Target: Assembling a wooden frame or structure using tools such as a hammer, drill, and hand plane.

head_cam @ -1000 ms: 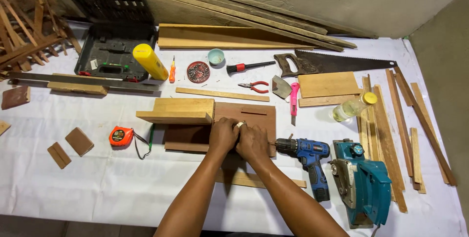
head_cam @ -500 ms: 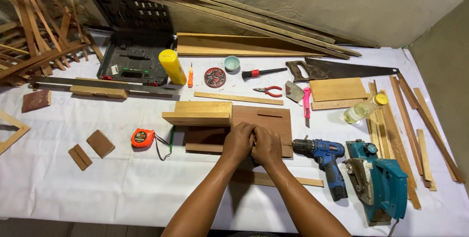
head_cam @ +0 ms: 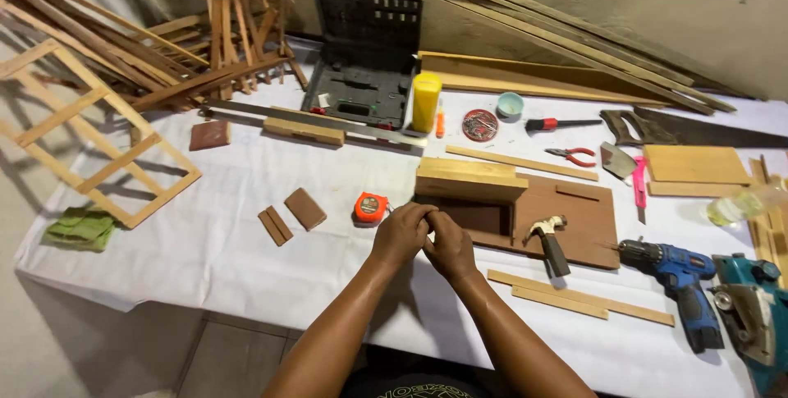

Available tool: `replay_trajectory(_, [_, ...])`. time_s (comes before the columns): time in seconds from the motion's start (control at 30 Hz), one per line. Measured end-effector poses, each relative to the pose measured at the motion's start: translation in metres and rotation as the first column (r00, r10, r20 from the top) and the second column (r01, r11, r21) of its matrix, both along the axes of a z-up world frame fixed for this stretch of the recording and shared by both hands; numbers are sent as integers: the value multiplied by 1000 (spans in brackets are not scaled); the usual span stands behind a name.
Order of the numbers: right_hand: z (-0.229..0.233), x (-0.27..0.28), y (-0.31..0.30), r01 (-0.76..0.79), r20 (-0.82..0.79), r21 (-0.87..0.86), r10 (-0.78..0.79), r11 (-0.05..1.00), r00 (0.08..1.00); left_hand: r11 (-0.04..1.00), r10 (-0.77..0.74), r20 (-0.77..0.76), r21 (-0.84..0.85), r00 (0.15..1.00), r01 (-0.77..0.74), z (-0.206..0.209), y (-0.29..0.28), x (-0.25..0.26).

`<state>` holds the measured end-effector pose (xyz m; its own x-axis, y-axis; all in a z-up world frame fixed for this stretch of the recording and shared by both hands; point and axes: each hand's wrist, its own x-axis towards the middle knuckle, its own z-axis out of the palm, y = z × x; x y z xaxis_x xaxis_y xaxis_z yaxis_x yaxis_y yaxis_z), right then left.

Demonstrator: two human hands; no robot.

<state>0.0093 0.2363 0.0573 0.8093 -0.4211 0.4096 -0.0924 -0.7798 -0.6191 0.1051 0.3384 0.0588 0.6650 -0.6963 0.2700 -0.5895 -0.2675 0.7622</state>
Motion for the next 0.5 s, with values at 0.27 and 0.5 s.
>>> replay_trajectory(0.27, [-10,78,72,-194,-55,26,195,981,979,974,215,-101,101,971,-205,9,99,58])
replay_trajectory(0.5, [-17,135,149,-341,-233,79,350,937,907,846,457,205,200,866,-494,-55,200,114])
